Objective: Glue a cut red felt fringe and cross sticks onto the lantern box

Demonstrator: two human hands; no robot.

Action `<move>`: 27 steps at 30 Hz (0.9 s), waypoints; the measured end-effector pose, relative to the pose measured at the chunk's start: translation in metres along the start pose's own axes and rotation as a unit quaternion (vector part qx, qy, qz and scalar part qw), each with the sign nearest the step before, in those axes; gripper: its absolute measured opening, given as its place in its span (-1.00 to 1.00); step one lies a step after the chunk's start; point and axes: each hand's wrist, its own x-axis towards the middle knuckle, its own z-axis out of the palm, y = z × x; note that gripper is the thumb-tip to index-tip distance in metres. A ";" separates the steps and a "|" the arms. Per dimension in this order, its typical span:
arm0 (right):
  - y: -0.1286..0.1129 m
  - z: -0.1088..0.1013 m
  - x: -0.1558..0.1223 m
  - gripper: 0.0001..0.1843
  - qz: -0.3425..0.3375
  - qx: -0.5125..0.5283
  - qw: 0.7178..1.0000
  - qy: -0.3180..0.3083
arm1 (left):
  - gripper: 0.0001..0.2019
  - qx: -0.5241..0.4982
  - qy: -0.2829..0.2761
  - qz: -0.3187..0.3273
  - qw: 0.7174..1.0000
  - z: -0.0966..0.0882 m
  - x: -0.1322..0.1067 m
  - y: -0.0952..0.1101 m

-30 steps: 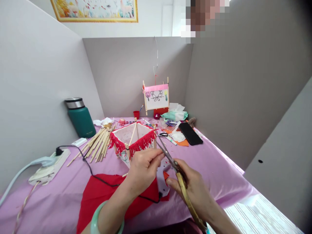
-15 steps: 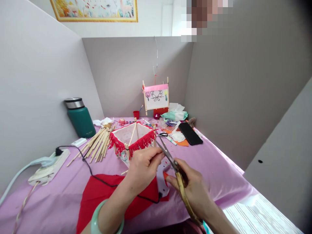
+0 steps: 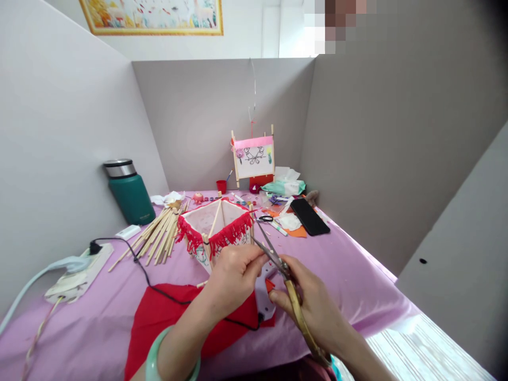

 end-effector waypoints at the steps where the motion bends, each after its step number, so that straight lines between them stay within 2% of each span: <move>1: 0.002 0.001 0.000 -0.53 0.003 -0.003 1.000 0.002 | -0.73 0.000 0.000 -0.001 1.000 0.000 0.000 0.000; 6: 0.009 0.005 0.004 -0.69 -0.011 -0.035 0.998 0.054 | -0.71 -0.010 0.027 0.002 1.000 -0.003 0.004 0.000; 10: 0.013 0.007 0.006 -0.75 -0.032 -0.040 0.997 0.066 | -0.72 -0.005 0.039 0.003 0.999 -0.006 0.006 0.002; 15: 0.014 0.008 0.006 -0.72 -0.026 -0.051 0.996 0.065 | -0.73 -0.008 0.035 -0.016 0.999 -0.006 0.006 0.001; 19: 0.010 0.005 0.006 -0.68 -0.013 -0.056 0.997 0.054 | -0.73 0.009 0.046 0.000 0.999 -0.006 0.006 -0.001; 23: 0.003 0.001 0.002 -0.55 -0.007 -0.036 0.999 0.038 | -0.74 0.025 0.040 0.020 0.999 -0.002 0.005 0.000; 27: -0.001 -0.001 -0.001 -0.48 -0.013 -0.034 0.998 0.043 | -0.75 0.040 0.048 0.026 0.998 0.003 0.003 0.001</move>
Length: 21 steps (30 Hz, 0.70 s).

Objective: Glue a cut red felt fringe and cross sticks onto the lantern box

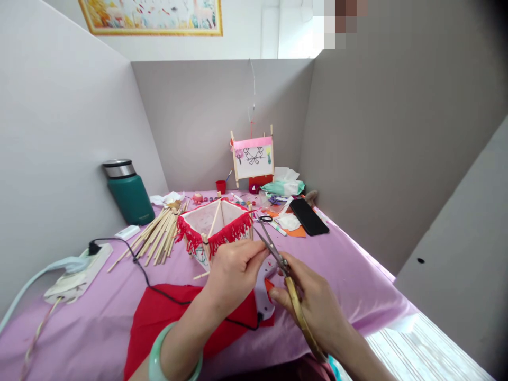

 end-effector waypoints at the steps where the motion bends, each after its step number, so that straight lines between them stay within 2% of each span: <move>1: 0.000 0.000 0.000 -0.46 -0.002 -0.004 1.000 0.005 | -0.76 0.002 0.000 -0.002 1.000 0.001 -0.001 0.000; 5: 0.003 0.003 -0.001 -0.43 -0.003 -0.014 1.000 0.019 | -0.75 0.005 -0.010 -0.008 1.000 0.002 -0.001 0.000; 15: 0.012 0.011 0.006 -0.68 -0.015 -0.035 0.999 0.038 | -0.75 -0.005 0.000 -0.008 1.000 0.005 -0.001 -0.002; 21: 0.017 0.013 0.008 -0.69 -0.037 -0.045 0.997 0.056 | -0.77 -0.003 0.019 -0.003 1.000 0.006 0.001 -0.001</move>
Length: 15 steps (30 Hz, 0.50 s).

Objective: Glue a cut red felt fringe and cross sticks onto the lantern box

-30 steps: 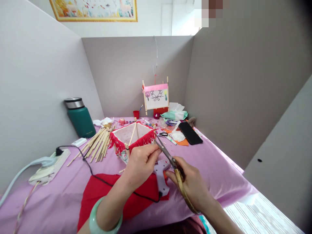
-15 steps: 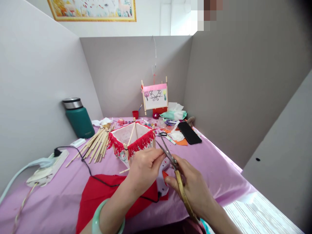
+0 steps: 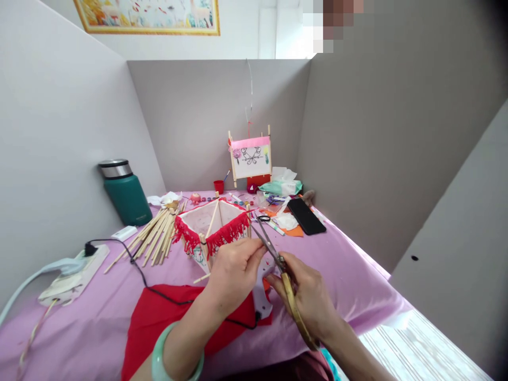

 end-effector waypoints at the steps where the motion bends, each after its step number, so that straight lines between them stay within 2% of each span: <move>1: 0.001 0.000 0.000 -0.69 -0.006 0.001 1.000 0.002 | -0.77 0.001 0.004 0.000 1.000 0.000 0.000 0.001; 8: 0.002 0.001 0.002 -0.68 -0.008 -0.006 1.000 0.007 | -0.81 0.010 0.026 -0.017 0.999 0.005 0.000 0.001; 15: -0.006 -0.004 0.003 -0.63 0.034 0.004 0.999 -0.035 | -0.79 -0.009 0.005 -0.021 1.000 0.004 0.001 -0.005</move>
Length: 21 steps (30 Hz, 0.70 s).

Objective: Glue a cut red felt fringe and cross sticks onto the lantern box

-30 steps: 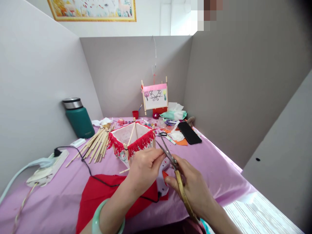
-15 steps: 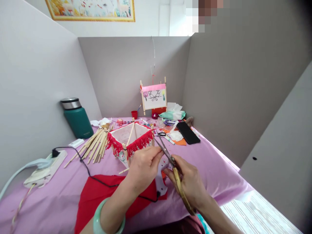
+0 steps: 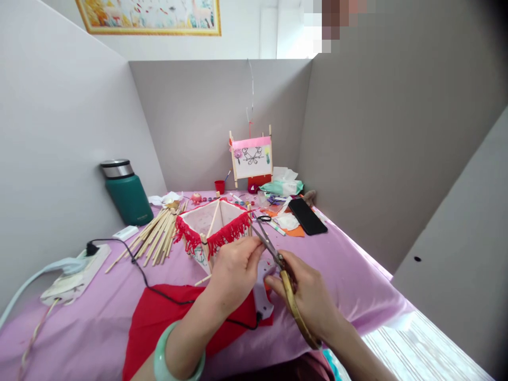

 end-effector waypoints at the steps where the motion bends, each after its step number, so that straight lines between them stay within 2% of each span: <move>1: -0.002 -0.002 0.000 -0.62 0.004 0.008 1.000 -0.011 | -0.78 0.001 -0.007 0.001 1.000 -0.001 0.000 0.000; 10: -0.010 -0.012 -0.004 -0.61 0.006 0.042 0.998 -0.052 | -0.75 0.014 -0.085 0.012 0.996 -0.010 0.001 -0.001; 13: -0.009 -0.010 -0.004 -0.60 0.003 0.035 0.998 -0.049 | -0.77 0.017 -0.085 0.029 0.996 -0.013 0.002 -0.002; 18: -0.002 -0.002 -0.002 -0.75 -0.008 0.014 1.000 -0.019 | -0.77 0.015 -0.070 0.044 0.996 -0.012 0.002 -0.004; 21: 0.002 0.000 -0.001 -0.78 -0.016 0.011 1.000 -0.006 | -0.76 0.016 -0.062 0.042 0.997 -0.011 0.003 -0.005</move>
